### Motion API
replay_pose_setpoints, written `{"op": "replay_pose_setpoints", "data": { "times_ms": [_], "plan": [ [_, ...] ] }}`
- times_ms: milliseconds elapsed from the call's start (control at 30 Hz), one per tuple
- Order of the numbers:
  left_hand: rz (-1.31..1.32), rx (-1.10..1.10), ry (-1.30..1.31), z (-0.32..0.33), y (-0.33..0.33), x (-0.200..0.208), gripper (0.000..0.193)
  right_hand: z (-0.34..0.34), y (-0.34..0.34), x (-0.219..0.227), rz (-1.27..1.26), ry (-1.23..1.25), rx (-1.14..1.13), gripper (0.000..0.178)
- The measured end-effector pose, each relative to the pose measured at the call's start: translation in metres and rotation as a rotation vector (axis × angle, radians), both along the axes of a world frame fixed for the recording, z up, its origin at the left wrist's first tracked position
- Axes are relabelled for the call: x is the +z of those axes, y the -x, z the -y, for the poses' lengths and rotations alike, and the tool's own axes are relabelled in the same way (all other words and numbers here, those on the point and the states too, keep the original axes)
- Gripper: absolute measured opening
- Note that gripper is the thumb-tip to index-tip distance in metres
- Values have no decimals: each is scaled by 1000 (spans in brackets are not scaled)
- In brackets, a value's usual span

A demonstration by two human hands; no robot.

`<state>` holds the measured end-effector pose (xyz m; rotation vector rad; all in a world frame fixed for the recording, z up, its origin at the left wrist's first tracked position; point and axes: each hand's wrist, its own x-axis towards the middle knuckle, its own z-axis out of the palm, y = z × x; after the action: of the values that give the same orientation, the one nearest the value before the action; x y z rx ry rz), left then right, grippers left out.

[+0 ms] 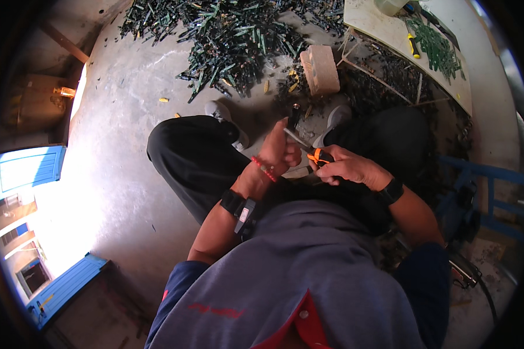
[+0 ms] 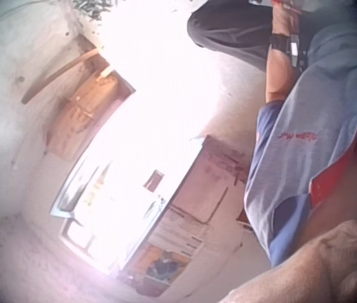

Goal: The person sits on the floor and uses pliers and a screwdriver to remove components from green circuit boards. They repeatedly strip parts off the boards and place the removed pieces into a pile on the floor.

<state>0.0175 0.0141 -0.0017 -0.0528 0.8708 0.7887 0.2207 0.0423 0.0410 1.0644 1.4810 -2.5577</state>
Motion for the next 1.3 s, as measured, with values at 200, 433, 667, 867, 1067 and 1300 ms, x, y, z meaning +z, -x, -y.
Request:
{"op": "replay_pose_setpoints", "data": {
  "times_ms": [200, 433, 667, 867, 1067, 1300],
  "plan": [
    [102, -23, -79, 2, 3, -4, 52, -5, -16, -10, -61, 222, -185, 30],
    [110, -33, -80, 4, 3, -9, 53, -3, -10, -1, -65, 252, -152, 29],
    [-54, 7, -95, 4, 0, -18, 55, 14, 1, -38, 496, -703, -48, 29],
    [-224, 58, -88, 6, -5, -17, 57, 20, 22, -23, 744, -935, -25, 25],
    [-322, 87, -164, 8, -8, -19, 60, 21, 29, -22, 774, -1058, 15, 28],
    [-520, 161, -287, 10, -15, -28, 60, 25, 41, -21, 825, -1110, -5, 26]
  ]
}}
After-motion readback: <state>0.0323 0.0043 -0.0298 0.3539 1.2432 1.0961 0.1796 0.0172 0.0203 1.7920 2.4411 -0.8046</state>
